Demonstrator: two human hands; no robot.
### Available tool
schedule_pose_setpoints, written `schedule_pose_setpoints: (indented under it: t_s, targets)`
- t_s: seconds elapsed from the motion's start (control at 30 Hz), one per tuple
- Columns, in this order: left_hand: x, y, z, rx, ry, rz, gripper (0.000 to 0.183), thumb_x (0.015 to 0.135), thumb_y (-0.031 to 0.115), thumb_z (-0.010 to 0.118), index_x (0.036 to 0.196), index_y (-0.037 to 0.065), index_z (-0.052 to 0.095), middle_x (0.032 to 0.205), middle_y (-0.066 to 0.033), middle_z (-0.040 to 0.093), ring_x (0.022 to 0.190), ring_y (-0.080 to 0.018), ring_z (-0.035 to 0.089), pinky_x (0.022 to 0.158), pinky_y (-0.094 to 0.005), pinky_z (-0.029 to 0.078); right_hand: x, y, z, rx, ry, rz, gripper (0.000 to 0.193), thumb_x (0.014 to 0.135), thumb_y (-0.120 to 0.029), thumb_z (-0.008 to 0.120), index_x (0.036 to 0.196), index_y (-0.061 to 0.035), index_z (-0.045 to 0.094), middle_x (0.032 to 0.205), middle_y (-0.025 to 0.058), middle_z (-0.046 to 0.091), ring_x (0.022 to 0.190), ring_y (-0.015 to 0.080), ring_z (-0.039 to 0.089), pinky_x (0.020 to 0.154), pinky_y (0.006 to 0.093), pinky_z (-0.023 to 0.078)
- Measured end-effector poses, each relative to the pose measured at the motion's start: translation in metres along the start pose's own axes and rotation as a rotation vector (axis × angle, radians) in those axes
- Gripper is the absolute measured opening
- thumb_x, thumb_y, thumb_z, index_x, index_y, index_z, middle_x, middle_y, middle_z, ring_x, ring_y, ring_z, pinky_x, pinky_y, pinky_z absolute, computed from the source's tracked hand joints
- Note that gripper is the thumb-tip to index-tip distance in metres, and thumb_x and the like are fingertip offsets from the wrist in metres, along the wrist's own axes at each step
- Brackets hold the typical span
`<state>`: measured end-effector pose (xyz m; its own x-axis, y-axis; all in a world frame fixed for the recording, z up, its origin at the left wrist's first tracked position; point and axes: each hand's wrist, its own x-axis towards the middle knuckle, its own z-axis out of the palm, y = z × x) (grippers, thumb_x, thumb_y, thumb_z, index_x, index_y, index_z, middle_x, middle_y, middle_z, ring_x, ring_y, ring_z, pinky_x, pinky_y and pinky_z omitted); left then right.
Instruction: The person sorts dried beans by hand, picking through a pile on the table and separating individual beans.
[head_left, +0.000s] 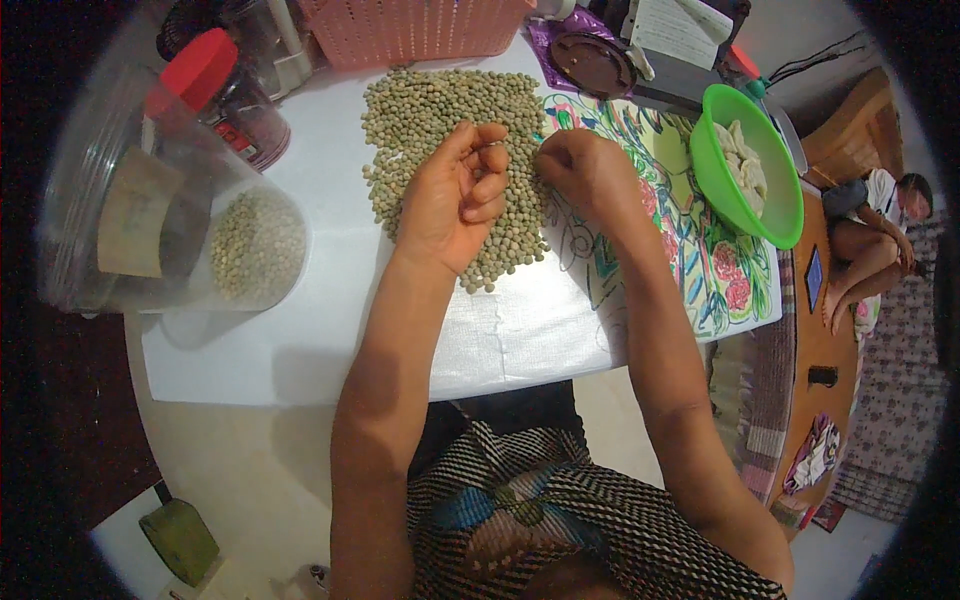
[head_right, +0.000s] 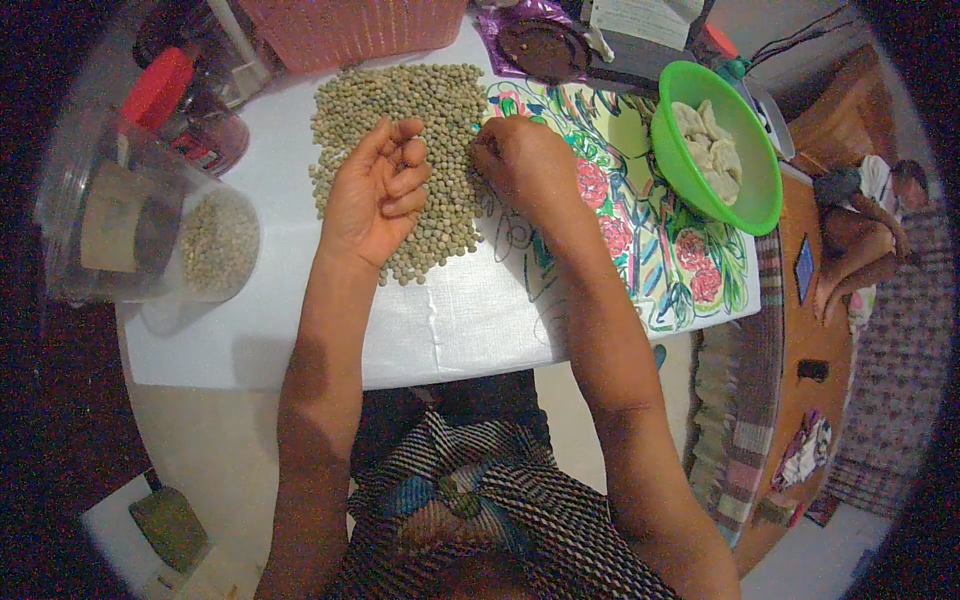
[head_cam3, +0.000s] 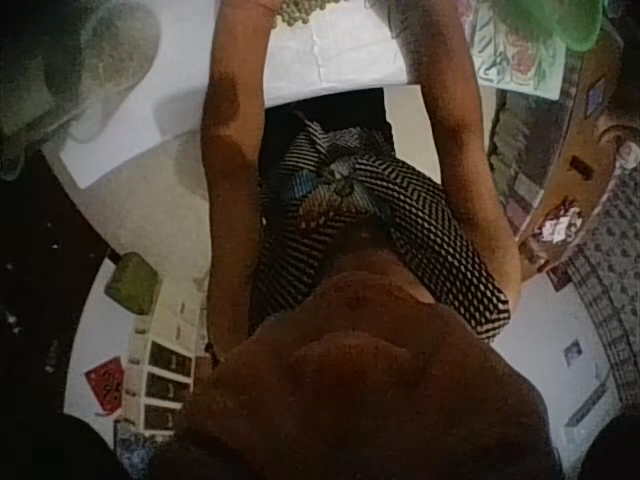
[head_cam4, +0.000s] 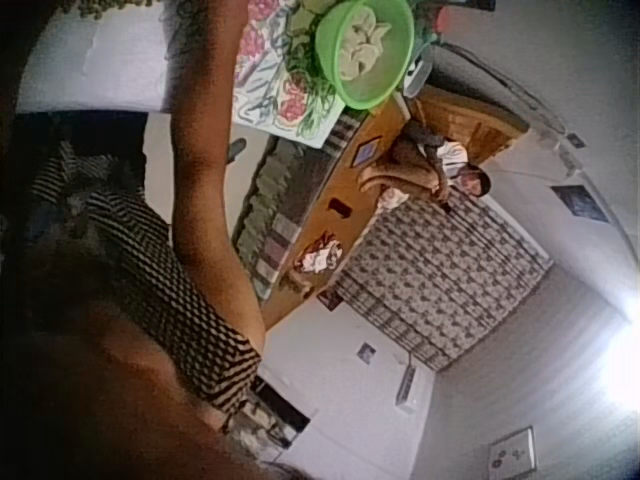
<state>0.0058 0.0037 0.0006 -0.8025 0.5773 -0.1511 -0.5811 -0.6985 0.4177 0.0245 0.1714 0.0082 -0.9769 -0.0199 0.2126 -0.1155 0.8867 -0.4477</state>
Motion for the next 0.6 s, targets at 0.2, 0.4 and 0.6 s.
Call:
schedule_pose_setpoints:
  t_s: [0.2, 0.4, 0.6]
  targets:
    - [0.0015, -0.0015, 0.0002, 0.004, 0.033, 0.003, 0.024, 0.086, 0.024, 0.043, 0.092, 0.003, 0.050, 0.067, -0.0020, 0.046, 0.045, -0.0044, 0.032, 0.032, -0.0145, 0.022, -0.0014, -0.0020, 0.0046, -0.072, 0.091, -0.088, 0.011, 0.070, -0.015, 0.054, 0.070, -0.0050, 0.058, 0.070, 0.0152, 0.057, 0.064, 0.0333, 0.056, 0.058, 0.0416, 0.044]
    - [0.0012, -0.0021, -0.0021, 0.038, 0.023, 0.007, 0.024, 0.086, 0.024, 0.044, 0.091, 0.002, 0.050, 0.068, -0.0026, 0.049, 0.047, -0.0052, 0.036, 0.035, -0.0155, 0.024, -0.0019, 0.0003, 0.0028, -0.166, 0.024, -0.059, 0.009, 0.069, -0.010, 0.056, 0.074, -0.0037, 0.058, 0.073, 0.0148, 0.056, 0.068, 0.0320, 0.055, 0.063, 0.0386, 0.044]
    - [0.0013, -0.0027, -0.0023, 0.050, 0.017, 0.011, 0.024, 0.086, 0.024, 0.044, 0.092, 0.002, 0.050, 0.068, -0.0026, 0.049, 0.047, -0.0051, 0.036, 0.035, -0.0155, 0.024, -0.0041, -0.0047, -0.0004, -0.277, 0.044, -0.053, 0.009, 0.067, -0.011, 0.053, 0.070, -0.0034, 0.056, 0.072, 0.0161, 0.057, 0.065, 0.0336, 0.057, 0.056, 0.0424, 0.045]
